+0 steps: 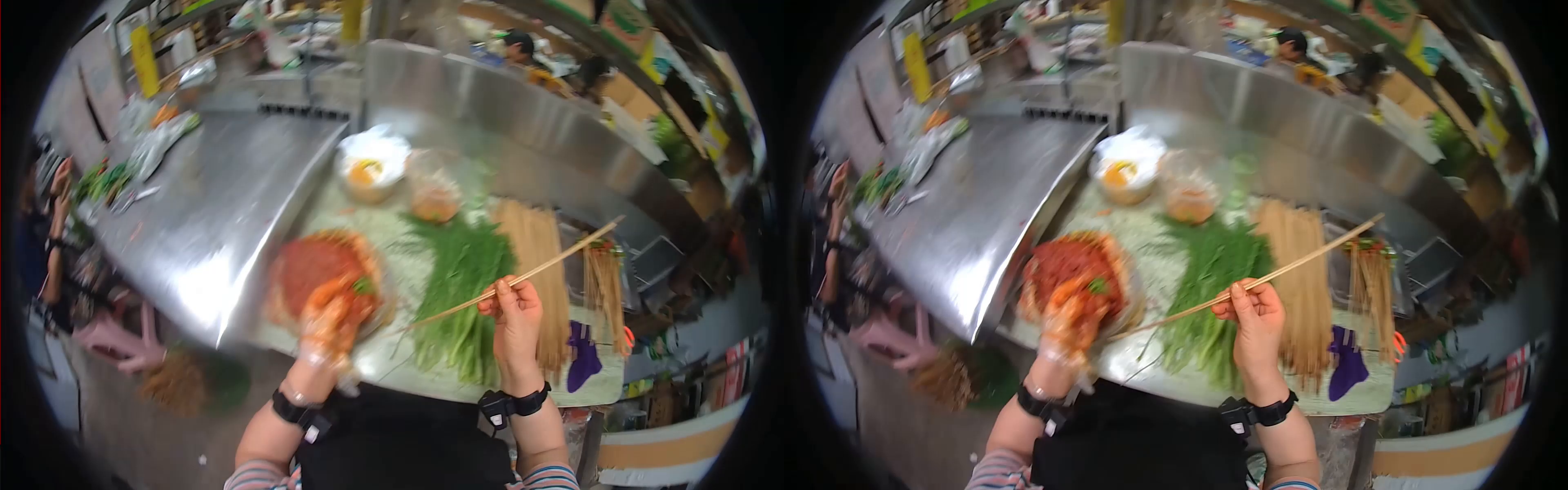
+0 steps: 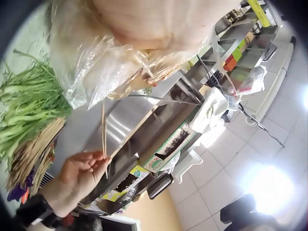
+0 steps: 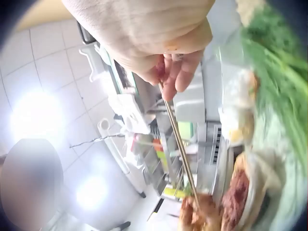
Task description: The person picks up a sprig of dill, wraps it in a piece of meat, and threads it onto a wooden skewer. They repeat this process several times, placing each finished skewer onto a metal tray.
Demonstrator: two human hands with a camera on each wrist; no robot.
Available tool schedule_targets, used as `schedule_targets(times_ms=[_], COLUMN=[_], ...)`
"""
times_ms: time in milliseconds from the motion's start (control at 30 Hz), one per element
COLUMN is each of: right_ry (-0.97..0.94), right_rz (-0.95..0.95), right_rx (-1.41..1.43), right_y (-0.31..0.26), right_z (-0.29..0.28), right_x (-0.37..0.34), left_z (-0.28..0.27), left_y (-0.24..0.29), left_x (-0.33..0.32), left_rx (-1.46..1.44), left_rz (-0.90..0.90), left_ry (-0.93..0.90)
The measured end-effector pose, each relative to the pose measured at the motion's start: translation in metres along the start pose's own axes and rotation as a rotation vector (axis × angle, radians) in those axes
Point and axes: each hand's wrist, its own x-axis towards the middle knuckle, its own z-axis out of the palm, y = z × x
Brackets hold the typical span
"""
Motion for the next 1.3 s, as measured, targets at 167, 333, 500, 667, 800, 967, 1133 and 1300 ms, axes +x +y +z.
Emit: schedule_targets(times_ms=[167,333,500,667,800,967,1133,1300], right_ry=[-0.081,-0.282,-0.543,-0.332,-0.322,-0.316,-0.330,-0.345], right_rz=[-0.003,0.079,0.312,0.171,0.263,0.302,0.317,0.296], right_rx=[0.089,0.079,-0.016,0.106,0.151,0.096,0.032,-0.033], right_y=[0.046,0.042,0.029,0.001,0.009,0.013,0.006,0.003], right_z=[0.048,0.059,0.055,0.041,0.037,0.035,0.033,0.035], right_x=[-0.036,-0.050,-0.048,-0.021,-0.008,-0.006,-0.001,0.000], left_z=[0.006,0.001,0.003,0.004,0.010,0.021,0.019,0.014], left_y=[0.005,0.006,0.011,0.021,0.021,0.022,0.019,0.020], left_x=[0.001,-0.002,-0.008,-0.016,-0.019,-0.023,-0.021,-0.020], left_rx=[-0.004,0.124,0.488,0.737,0.810,0.765,0.775,0.732], left_rz=[0.002,0.054,0.032,0.064,0.024,0.029,-0.005,-0.082], left_ry=[0.104,0.083,0.050,-0.001,-0.041,-0.052,-0.043,-0.090])
